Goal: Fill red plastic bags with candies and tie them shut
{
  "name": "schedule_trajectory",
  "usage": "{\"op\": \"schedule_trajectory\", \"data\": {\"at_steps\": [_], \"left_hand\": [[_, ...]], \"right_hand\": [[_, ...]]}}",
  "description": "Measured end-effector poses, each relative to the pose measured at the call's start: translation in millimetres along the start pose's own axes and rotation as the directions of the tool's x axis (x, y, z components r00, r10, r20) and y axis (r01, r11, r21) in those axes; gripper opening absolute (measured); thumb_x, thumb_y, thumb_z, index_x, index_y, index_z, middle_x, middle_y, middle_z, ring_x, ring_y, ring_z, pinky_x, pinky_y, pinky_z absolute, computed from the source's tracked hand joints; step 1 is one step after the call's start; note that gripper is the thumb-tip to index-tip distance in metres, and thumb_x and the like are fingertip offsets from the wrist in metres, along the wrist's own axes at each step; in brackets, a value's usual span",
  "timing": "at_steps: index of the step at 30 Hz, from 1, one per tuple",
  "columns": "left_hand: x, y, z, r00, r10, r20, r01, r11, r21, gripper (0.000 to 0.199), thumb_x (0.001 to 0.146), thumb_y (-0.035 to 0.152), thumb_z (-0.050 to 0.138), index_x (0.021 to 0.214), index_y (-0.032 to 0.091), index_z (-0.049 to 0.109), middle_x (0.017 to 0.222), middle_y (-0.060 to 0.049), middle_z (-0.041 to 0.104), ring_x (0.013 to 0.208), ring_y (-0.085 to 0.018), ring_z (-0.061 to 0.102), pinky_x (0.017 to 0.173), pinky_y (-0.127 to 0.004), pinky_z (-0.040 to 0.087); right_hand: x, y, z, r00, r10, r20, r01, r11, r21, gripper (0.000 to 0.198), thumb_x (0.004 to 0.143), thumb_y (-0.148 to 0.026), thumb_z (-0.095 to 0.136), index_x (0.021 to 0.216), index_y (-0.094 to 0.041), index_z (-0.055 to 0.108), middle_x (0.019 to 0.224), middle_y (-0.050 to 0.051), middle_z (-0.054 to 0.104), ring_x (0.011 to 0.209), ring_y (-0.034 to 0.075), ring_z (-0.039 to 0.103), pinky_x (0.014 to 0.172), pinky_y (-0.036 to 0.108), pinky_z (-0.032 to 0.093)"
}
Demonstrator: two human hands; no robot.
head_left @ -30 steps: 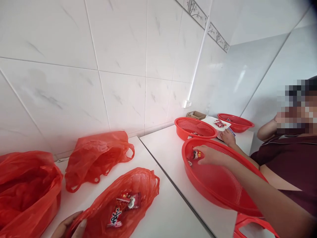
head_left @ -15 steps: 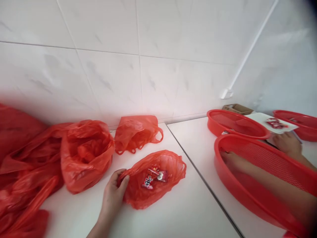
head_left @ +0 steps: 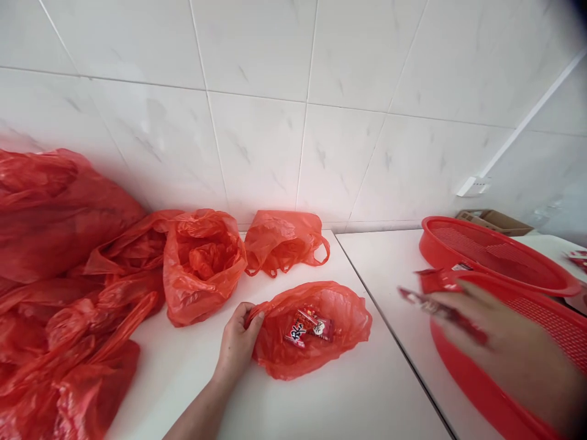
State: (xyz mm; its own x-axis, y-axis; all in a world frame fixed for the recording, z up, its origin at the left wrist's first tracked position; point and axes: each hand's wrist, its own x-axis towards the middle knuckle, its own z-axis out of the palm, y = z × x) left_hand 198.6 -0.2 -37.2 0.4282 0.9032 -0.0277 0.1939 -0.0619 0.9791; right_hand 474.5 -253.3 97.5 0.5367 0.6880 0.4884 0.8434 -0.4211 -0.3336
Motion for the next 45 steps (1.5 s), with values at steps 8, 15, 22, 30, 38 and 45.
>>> {"op": "schedule_trajectory", "data": {"at_steps": [8,15,22,30,38,45], "left_hand": [[-1,-6,0,1.0,0.024,-0.01,-0.024,0.997,-0.067,0.029,0.08,0.048,0.055,0.075,0.021,0.049,0.065,0.004,0.054,0.057,-0.013,0.05,0.054,-0.023,0.04],[-1,-5,-1,1.0,0.017,0.001,-0.017,0.994,-0.109,0.026,0.081,0.045,0.055,0.075,0.021,0.048,0.067,0.004,0.054,0.059,-0.013,0.049,0.056,-0.023,0.04],[-1,-2,0,1.0,-0.018,0.001,0.018,0.988,-0.152,0.024,0.079,0.043,0.057,0.075,0.021,0.05,0.066,0.005,0.054,0.059,-0.012,0.049,0.055,-0.023,0.039],[2,9,-2,0.999,-0.043,0.005,0.043,0.964,-0.263,0.029,0.075,0.043,0.062,0.068,0.019,0.047,0.056,0.006,0.048,0.05,-0.01,0.042,0.049,-0.021,0.033],[12,97,-31,0.998,0.064,-0.01,-0.06,0.864,-0.499,0.026,0.074,0.042,0.063,0.077,0.018,0.053,0.061,0.006,0.043,0.054,-0.007,0.043,0.053,-0.019,0.037],[-14,168,-38,0.898,0.428,0.1,-0.391,0.882,-0.262,0.054,0.076,0.025,0.065,0.128,0.025,0.05,0.084,0.0,0.056,0.08,-0.014,0.054,0.073,-0.026,0.047]], "right_hand": [[-20,-119,120,0.815,-0.395,0.424,0.31,0.915,0.257,0.029,0.082,-0.011,0.047,0.1,-0.027,0.064,0.121,0.006,0.055,0.082,0.016,0.062,0.067,0.029,0.051],[-18,-95,142,0.958,-0.192,0.213,0.142,0.963,0.228,0.047,0.086,-0.028,0.049,0.132,-0.031,0.045,0.144,0.006,0.035,0.13,0.025,0.039,0.103,0.045,0.04],[-23,-33,152,0.929,0.344,0.138,-0.369,0.895,0.25,0.073,0.081,-0.047,0.052,0.143,-0.019,0.027,0.143,0.014,0.034,0.125,0.029,0.044,0.093,0.042,0.047],[-32,-25,140,0.759,0.372,0.534,-0.642,0.566,0.518,0.04,0.077,-0.054,0.057,0.095,-0.019,0.061,0.072,0.0,0.06,0.058,0.015,0.053,0.052,0.027,0.042],[19,-45,84,0.915,0.257,0.31,-0.381,0.302,0.874,0.025,0.076,-0.043,0.067,0.074,-0.019,0.058,0.07,-0.001,0.057,0.06,0.01,0.049,0.056,0.023,0.042],[45,-67,73,0.889,0.458,0.015,-0.154,0.268,0.951,0.023,0.07,-0.036,0.074,0.081,-0.02,0.063,0.09,0.003,0.065,0.082,0.015,0.059,0.074,0.027,0.048]]}}
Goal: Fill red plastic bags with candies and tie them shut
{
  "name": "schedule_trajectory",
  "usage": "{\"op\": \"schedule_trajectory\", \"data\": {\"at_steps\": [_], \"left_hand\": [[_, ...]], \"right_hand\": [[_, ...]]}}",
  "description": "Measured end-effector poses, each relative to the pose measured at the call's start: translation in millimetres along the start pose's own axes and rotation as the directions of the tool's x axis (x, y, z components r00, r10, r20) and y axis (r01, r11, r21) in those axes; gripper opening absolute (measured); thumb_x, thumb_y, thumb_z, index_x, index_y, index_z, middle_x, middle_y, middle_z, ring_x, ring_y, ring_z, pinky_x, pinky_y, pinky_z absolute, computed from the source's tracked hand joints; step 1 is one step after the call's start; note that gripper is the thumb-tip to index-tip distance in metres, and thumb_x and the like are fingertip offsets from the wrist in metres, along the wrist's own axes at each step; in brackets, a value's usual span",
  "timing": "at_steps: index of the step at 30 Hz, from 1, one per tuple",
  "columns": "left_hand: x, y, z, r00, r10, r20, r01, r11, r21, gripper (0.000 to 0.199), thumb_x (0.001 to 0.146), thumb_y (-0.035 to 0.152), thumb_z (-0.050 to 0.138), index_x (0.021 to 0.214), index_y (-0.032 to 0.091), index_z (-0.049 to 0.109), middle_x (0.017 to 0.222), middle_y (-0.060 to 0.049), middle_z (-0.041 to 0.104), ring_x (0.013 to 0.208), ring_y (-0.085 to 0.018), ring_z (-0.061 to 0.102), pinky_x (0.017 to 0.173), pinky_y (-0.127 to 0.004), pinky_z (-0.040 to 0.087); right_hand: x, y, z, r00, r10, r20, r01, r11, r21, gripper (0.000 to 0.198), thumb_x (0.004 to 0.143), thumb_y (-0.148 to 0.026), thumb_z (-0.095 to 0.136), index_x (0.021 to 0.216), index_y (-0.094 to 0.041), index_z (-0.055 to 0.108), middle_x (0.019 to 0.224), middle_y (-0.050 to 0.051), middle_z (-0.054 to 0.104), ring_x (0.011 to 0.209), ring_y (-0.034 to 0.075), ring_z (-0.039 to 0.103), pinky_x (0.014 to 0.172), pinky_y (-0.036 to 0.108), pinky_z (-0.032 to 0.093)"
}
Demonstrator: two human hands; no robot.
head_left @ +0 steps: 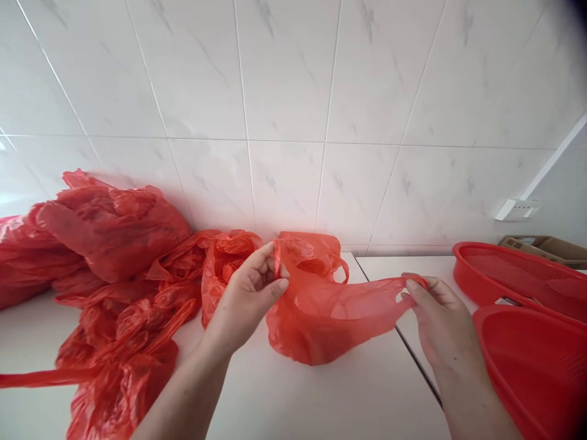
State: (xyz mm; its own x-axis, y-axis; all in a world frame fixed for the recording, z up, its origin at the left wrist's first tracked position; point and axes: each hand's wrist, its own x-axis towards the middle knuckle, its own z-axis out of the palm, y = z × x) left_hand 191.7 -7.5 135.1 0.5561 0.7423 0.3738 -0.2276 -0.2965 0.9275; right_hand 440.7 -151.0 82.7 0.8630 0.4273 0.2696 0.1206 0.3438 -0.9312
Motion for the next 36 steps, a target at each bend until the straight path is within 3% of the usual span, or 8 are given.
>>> {"op": "schedule_trajectory", "data": {"at_steps": [5,9,14,17,21,25,28,36], "left_hand": [[4,12,11,0.961,0.244,0.128,-0.275,0.818,0.505,0.02,0.085,0.017,0.053,0.1,0.023,0.065,0.085,-0.001,0.057,0.078,-0.013,0.054,0.071,-0.026,0.044],[4,11,25,0.913,0.395,0.105,-0.365,0.673,0.644,0.011,0.084,0.015,0.056,0.084,0.02,0.065,0.079,0.0,0.052,0.071,-0.011,0.049,0.062,-0.022,0.041],[-4,4,42,0.958,0.249,0.142,-0.286,0.817,0.501,0.013,0.077,0.007,0.06,0.071,0.019,0.058,0.068,0.004,0.053,0.061,-0.008,0.048,0.055,-0.019,0.038],[-12,-7,45,0.965,0.125,0.231,-0.196,0.928,0.316,0.017,0.079,0.007,0.057,0.086,0.022,0.06,0.078,0.003,0.06,0.071,-0.01,0.055,0.065,-0.021,0.045],[-21,-31,39,0.967,0.236,0.092,-0.254,0.909,0.332,0.031,0.08,0.016,0.063,0.108,0.027,0.054,0.09,0.001,0.06,0.08,-0.012,0.056,0.072,-0.026,0.047],[-27,-51,37,0.913,0.273,0.304,-0.39,0.803,0.45,0.03,0.074,0.015,0.07,0.1,0.025,0.061,0.092,-0.001,0.06,0.084,-0.015,0.055,0.077,-0.028,0.046],[-28,-60,38,0.908,0.298,0.294,-0.411,0.766,0.494,0.011,0.082,0.011,0.058,0.081,0.021,0.062,0.08,-0.001,0.058,0.075,-0.013,0.054,0.072,-0.027,0.045],[-30,-71,31,0.992,0.109,0.069,-0.129,0.861,0.493,0.016,0.091,0.024,0.043,0.076,0.021,0.049,0.1,-0.005,0.059,0.107,-0.02,0.05,0.089,-0.034,0.04]], "right_hand": [[-13,-4,18,0.971,0.134,0.198,-0.17,0.97,0.174,0.026,0.074,-0.041,0.071,0.08,-0.021,0.055,0.08,0.001,0.064,0.074,0.014,0.061,0.065,0.027,0.049],[-39,-12,40,0.893,0.109,0.436,-0.222,0.951,0.217,0.036,0.086,-0.057,0.049,0.079,-0.022,0.05,0.047,-0.008,0.037,0.04,0.006,0.029,0.04,0.018,0.028],[-71,-17,62,0.786,0.162,0.597,-0.173,0.984,-0.04,0.05,0.087,-0.05,0.052,0.129,-0.025,0.042,0.057,-0.007,0.048,0.053,0.01,0.044,0.052,0.023,0.039],[-74,-13,70,0.654,0.211,0.726,-0.14,0.977,-0.158,0.034,0.085,-0.047,0.056,0.107,-0.02,0.055,0.063,-0.005,0.049,0.056,0.01,0.043,0.054,0.023,0.037],[-68,-3,74,0.679,0.295,0.672,-0.163,0.953,-0.254,0.039,0.089,-0.052,0.046,0.073,-0.017,0.053,0.055,-0.005,0.041,0.052,0.008,0.036,0.05,0.022,0.03],[-66,2,75,0.712,0.309,0.631,-0.239,0.951,-0.196,0.043,0.089,-0.053,0.046,0.065,-0.017,0.05,0.054,-0.005,0.039,0.053,0.008,0.034,0.05,0.021,0.029],[-64,3,71,0.697,0.324,0.639,-0.24,0.946,-0.219,0.048,0.091,-0.054,0.04,0.061,-0.017,0.049,0.053,-0.003,0.045,0.051,0.009,0.038,0.051,0.023,0.033],[-44,1,49,0.413,0.191,0.891,0.002,0.978,-0.21,0.057,0.094,-0.051,0.025,0.095,-0.017,0.071,0.077,0.004,0.057,0.066,0.013,0.05,0.069,0.028,0.044]]}}
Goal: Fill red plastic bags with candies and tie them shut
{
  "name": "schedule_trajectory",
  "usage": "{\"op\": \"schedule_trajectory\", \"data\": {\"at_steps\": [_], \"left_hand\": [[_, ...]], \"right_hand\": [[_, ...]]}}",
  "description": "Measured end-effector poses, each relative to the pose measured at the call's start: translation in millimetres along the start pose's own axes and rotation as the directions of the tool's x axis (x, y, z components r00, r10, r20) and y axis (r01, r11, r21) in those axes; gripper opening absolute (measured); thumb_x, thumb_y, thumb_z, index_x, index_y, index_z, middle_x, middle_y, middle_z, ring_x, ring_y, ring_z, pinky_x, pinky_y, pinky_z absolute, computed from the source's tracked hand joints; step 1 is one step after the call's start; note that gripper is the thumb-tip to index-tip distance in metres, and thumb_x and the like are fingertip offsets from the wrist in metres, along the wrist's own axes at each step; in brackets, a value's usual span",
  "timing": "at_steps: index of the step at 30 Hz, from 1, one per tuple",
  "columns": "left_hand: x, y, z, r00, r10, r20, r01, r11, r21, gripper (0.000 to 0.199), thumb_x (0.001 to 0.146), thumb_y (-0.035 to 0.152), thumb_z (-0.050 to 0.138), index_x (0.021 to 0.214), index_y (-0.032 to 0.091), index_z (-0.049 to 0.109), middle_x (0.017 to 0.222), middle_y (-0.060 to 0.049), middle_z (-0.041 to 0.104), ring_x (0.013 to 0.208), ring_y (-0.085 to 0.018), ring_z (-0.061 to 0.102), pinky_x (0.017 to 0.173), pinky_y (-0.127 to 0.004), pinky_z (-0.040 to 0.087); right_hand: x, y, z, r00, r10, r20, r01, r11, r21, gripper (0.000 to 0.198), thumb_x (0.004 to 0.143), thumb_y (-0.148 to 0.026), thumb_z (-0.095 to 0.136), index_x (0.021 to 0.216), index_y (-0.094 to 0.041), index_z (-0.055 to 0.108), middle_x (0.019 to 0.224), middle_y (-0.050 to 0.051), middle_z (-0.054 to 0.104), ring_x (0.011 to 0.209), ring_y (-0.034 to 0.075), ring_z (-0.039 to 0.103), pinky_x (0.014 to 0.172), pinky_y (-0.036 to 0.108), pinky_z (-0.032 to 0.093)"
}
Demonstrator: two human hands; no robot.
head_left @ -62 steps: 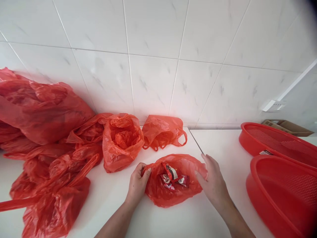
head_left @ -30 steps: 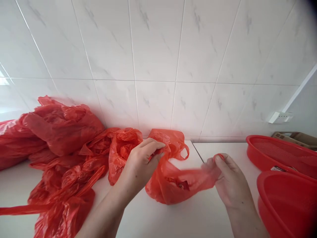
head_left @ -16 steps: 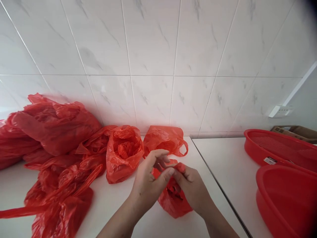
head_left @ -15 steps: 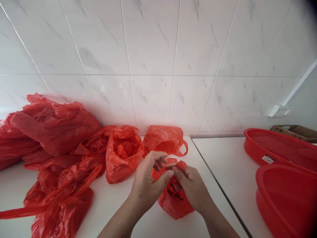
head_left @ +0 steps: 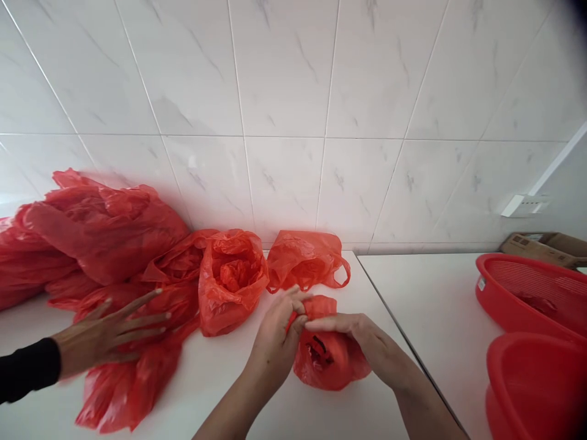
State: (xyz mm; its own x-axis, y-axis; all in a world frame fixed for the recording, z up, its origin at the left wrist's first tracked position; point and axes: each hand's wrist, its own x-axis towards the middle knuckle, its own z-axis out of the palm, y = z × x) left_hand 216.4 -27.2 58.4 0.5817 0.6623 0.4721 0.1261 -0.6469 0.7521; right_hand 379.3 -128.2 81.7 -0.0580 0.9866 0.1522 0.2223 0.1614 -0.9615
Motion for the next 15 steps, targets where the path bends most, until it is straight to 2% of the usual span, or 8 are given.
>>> {"op": "schedule_trajectory", "data": {"at_steps": [2,4,7,9,10,12,15], "left_hand": [[-3,-1,2,0.994,-0.103,0.039,0.105,0.993,-0.058,0.019,0.092,0.027,0.042,0.074,0.021,0.045,0.081,-0.001,0.056,0.085,-0.017,0.052,0.074,-0.028,0.042],[-5,-1,5,0.983,-0.181,0.032,0.183,0.978,-0.096,0.019,0.092,0.028,0.041,0.074,0.021,0.043,0.071,0.003,0.049,0.067,-0.014,0.046,0.062,-0.025,0.038],[-8,0,9,0.972,-0.233,0.017,0.233,0.964,-0.131,0.019,0.091,0.028,0.041,0.074,0.021,0.041,0.067,0.005,0.044,0.061,-0.012,0.04,0.057,-0.023,0.034],[-8,0,10,0.969,-0.245,0.023,0.246,0.961,-0.124,0.018,0.091,0.029,0.042,0.074,0.021,0.042,0.067,0.005,0.044,0.061,-0.012,0.04,0.057,-0.023,0.034],[-8,0,10,0.968,-0.249,0.027,0.25,0.961,-0.115,0.018,0.091,0.029,0.042,0.075,0.021,0.043,0.067,0.005,0.045,0.061,-0.012,0.04,0.056,-0.023,0.034],[-8,0,9,0.967,-0.253,0.036,0.256,0.962,-0.099,0.018,0.091,0.031,0.041,0.076,0.021,0.043,0.067,0.004,0.045,0.06,-0.012,0.04,0.056,-0.023,0.034],[-8,1,6,0.976,-0.216,0.034,0.217,0.975,-0.046,0.019,0.092,0.03,0.039,0.076,0.022,0.043,0.071,0.002,0.049,0.064,-0.014,0.045,0.06,-0.025,0.038]], "right_hand": [[1,-2,0,1.0,0.026,0.011,-0.025,0.999,-0.031,0.042,0.091,-0.044,0.038,0.103,-0.019,0.07,0.091,0.006,0.062,0.078,0.016,0.056,0.074,0.029,0.046],[4,-1,1,0.995,0.081,-0.053,-0.086,0.993,-0.083,0.033,0.084,-0.03,0.05,0.113,-0.022,0.065,0.095,0.004,0.064,0.082,0.016,0.057,0.075,0.028,0.046],[10,5,5,0.945,0.136,-0.298,-0.214,0.945,-0.247,0.045,0.078,-0.022,0.052,0.122,-0.028,0.056,0.082,-0.002,0.061,0.072,0.014,0.055,0.067,0.026,0.045],[13,10,7,0.904,0.115,-0.412,-0.265,0.906,-0.331,0.038,0.077,-0.021,0.049,0.113,-0.028,0.06,0.078,-0.002,0.061,0.07,0.014,0.055,0.066,0.027,0.045],[14,11,8,0.902,0.099,-0.421,-0.257,0.906,-0.337,0.033,0.078,-0.02,0.047,0.106,-0.027,0.062,0.079,-0.002,0.062,0.071,0.014,0.056,0.068,0.027,0.045],[14,10,8,0.928,0.082,-0.363,-0.189,0.943,-0.272,0.03,0.079,-0.017,0.042,0.097,-0.024,0.065,0.085,0.0,0.065,0.077,0.015,0.059,0.072,0.028,0.046],[12,7,6,0.966,0.08,-0.244,-0.097,0.994,-0.055,0.034,0.081,-0.018,0.045,0.11,-0.023,0.063,0.107,0.003,0.066,0.098,0.017,0.06,0.086,0.03,0.046]]}}
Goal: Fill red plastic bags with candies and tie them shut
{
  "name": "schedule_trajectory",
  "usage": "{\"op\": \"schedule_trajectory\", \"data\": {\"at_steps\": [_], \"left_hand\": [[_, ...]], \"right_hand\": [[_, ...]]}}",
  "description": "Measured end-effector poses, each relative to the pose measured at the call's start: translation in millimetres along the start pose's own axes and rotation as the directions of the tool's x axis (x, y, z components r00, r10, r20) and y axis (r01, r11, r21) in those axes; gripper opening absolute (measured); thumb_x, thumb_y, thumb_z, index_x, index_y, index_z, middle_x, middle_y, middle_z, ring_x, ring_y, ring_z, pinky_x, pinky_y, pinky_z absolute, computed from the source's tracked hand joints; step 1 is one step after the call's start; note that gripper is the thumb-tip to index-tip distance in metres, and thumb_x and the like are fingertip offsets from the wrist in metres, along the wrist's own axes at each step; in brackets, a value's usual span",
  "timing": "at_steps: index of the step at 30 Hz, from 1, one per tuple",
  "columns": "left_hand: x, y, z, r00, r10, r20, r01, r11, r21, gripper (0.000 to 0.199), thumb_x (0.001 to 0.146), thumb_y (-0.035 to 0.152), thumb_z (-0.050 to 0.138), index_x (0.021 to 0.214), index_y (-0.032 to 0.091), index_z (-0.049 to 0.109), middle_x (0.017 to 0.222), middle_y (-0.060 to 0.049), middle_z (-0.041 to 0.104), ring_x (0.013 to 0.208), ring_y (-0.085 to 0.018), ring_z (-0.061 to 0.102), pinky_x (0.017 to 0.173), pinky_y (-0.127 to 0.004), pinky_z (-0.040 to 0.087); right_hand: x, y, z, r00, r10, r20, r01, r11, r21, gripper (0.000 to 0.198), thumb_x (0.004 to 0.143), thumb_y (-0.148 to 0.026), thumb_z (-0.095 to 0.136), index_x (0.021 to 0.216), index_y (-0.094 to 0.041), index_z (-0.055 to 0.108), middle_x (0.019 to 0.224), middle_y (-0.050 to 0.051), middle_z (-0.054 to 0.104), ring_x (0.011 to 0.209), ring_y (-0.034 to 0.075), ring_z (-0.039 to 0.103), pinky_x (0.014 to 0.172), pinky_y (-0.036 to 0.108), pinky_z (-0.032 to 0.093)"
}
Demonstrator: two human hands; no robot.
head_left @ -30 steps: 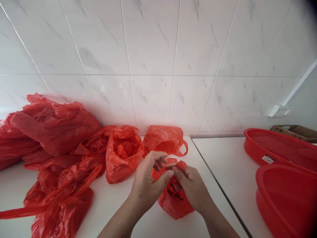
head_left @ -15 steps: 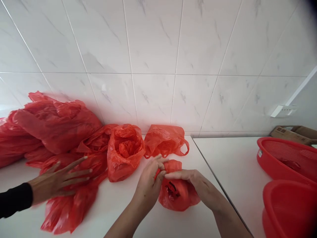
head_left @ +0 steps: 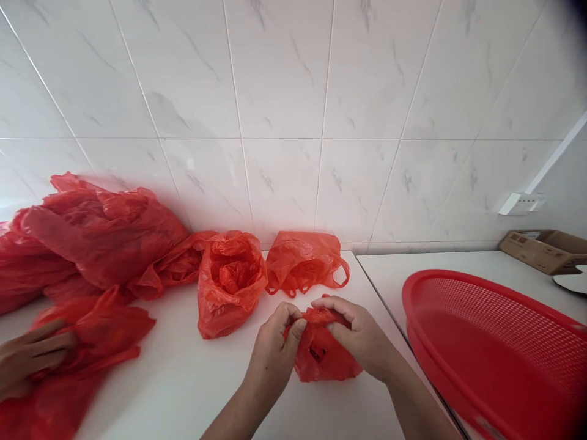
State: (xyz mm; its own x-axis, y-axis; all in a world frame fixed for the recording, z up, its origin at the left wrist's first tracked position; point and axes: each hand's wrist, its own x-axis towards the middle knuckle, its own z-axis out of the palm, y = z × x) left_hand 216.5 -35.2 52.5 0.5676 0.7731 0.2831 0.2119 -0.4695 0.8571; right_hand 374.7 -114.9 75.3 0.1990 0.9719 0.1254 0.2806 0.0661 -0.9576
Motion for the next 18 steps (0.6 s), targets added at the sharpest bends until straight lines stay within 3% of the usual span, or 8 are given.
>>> {"op": "schedule_trajectory", "data": {"at_steps": [2,4,7,9,12,15,18], "left_hand": [[-2,1,-4,0.996,0.088,0.001,-0.088,0.994,0.066,0.017,0.09,0.026,0.041,0.075,0.021,0.044,0.083,-0.002,0.055,0.079,-0.017,0.051,0.071,-0.029,0.043],[-8,1,-10,0.983,0.179,0.036,-0.183,0.973,0.141,0.015,0.088,0.018,0.044,0.073,0.021,0.046,0.098,-0.005,0.056,0.095,-0.02,0.052,0.083,-0.035,0.043],[-24,-4,-18,0.953,0.256,0.165,-0.29,0.929,0.231,0.016,0.082,0.009,0.047,0.071,0.021,0.048,0.104,-0.006,0.058,0.105,-0.022,0.052,0.088,-0.038,0.044],[-36,-11,-22,0.927,0.271,0.26,-0.339,0.903,0.266,0.02,0.076,0.002,0.05,0.07,0.021,0.048,0.101,-0.005,0.061,0.107,-0.023,0.053,0.089,-0.038,0.046],[-50,-23,-28,0.914,0.21,0.347,-0.307,0.917,0.254,0.022,0.072,0.0,0.054,0.066,0.02,0.049,0.098,-0.005,0.063,0.1,-0.022,0.058,0.087,-0.036,0.049],[-52,-29,-30,0.947,0.136,0.292,-0.199,0.959,0.2,0.006,0.079,0.018,0.061,0.081,0.022,0.057,0.12,-0.009,0.057,0.106,-0.024,0.058,0.086,-0.037,0.051],[-44,-26,-22,0.971,0.163,0.176,-0.201,0.952,0.23,0.033,0.079,0.035,0.065,0.11,0.026,0.056,0.136,-0.013,0.045,0.123,-0.03,0.046,0.094,-0.046,0.046]], "right_hand": [[3,6,-4,1.0,0.026,-0.007,-0.025,0.993,0.117,0.037,0.083,-0.027,0.051,0.119,-0.023,0.06,0.119,0.005,0.062,0.108,0.018,0.057,0.093,0.033,0.044],[11,23,-9,0.988,0.091,-0.122,-0.075,0.989,0.13,0.039,0.083,-0.034,0.052,0.118,-0.02,0.061,0.114,0.007,0.065,0.104,0.019,0.059,0.092,0.035,0.045],[27,62,-18,0.903,0.163,-0.397,-0.178,0.984,-0.002,0.037,0.08,-0.029,0.048,0.109,-0.015,0.065,0.104,0.008,0.068,0.096,0.021,0.062,0.089,0.038,0.046],[35,89,-23,0.849,0.173,-0.499,-0.231,0.971,-0.057,0.034,0.075,-0.024,0.047,0.099,-0.014,0.068,0.105,0.01,0.067,0.099,0.023,0.061,0.092,0.04,0.043],[39,118,-28,0.85,0.187,-0.492,-0.241,0.969,-0.049,0.029,0.073,-0.024,0.049,0.092,-0.015,0.069,0.093,0.008,0.069,0.091,0.022,0.062,0.089,0.038,0.044],[37,132,-33,0.856,0.196,-0.478,-0.23,0.973,-0.012,0.039,0.077,-0.035,0.05,0.109,-0.016,0.063,0.082,0.003,0.068,0.075,0.018,0.063,0.075,0.033,0.05],[35,141,-40,0.838,0.223,-0.499,-0.238,0.971,0.033,0.047,0.08,-0.045,0.046,0.113,-0.013,0.059,0.09,0.006,0.066,0.075,0.016,0.063,0.069,0.03,0.051]]}}
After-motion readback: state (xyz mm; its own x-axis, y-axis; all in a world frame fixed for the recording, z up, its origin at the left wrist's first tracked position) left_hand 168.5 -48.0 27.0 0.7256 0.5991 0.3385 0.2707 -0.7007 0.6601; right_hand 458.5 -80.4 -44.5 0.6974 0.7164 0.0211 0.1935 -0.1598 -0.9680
